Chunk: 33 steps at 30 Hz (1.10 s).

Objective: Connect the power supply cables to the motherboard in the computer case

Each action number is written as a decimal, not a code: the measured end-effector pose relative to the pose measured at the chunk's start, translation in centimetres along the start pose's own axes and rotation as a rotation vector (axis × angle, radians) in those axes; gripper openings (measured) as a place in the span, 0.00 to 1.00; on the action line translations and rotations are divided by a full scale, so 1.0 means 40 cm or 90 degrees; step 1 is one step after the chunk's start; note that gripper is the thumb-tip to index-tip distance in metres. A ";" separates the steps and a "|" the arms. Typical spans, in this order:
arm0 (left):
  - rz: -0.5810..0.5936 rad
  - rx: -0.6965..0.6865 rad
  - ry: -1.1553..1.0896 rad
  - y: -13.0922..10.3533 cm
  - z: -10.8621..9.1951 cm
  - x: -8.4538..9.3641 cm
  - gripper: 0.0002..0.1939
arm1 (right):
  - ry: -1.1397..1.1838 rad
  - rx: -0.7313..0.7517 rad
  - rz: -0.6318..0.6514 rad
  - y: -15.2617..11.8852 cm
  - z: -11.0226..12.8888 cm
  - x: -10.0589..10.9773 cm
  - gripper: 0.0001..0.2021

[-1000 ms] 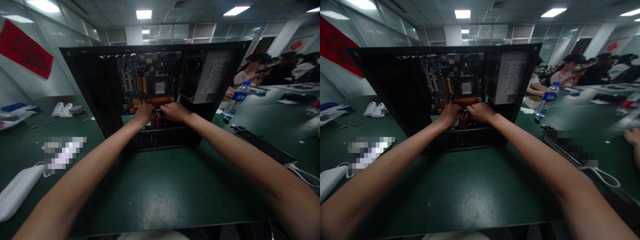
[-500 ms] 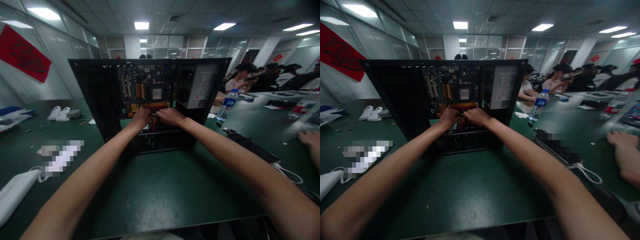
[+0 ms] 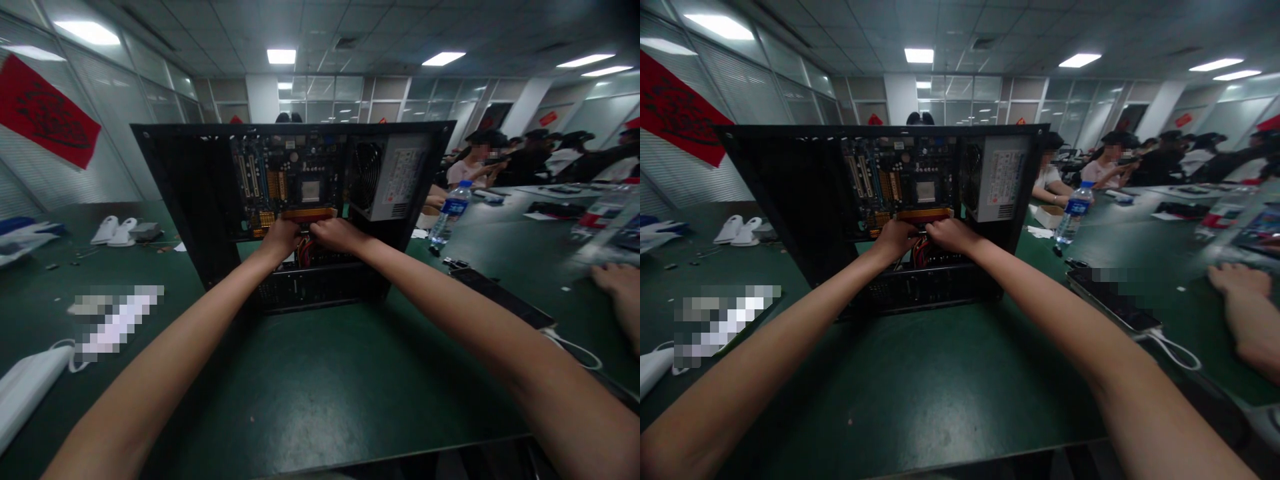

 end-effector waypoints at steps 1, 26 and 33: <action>0.001 -0.002 0.000 -0.002 -0.002 0.001 0.14 | -0.002 0.000 0.002 0.001 0.001 0.001 0.13; 0.019 -0.019 -0.006 0.012 -0.013 0.001 0.16 | 0.221 -0.164 -0.042 -0.030 -0.027 -0.012 0.14; 0.036 -0.033 0.015 0.001 -0.033 0.013 0.17 | 0.244 -0.189 -0.016 -0.019 -0.028 -0.015 0.15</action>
Point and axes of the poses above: each hand's wrist, its own y-axis towards the middle knuckle, its own x-axis out of the back of the hand, z = x × y, the point moved 3 cm from there along y, towards the middle knuckle, and after that the axes turned 1 degree about x, right-handed, at the moved point
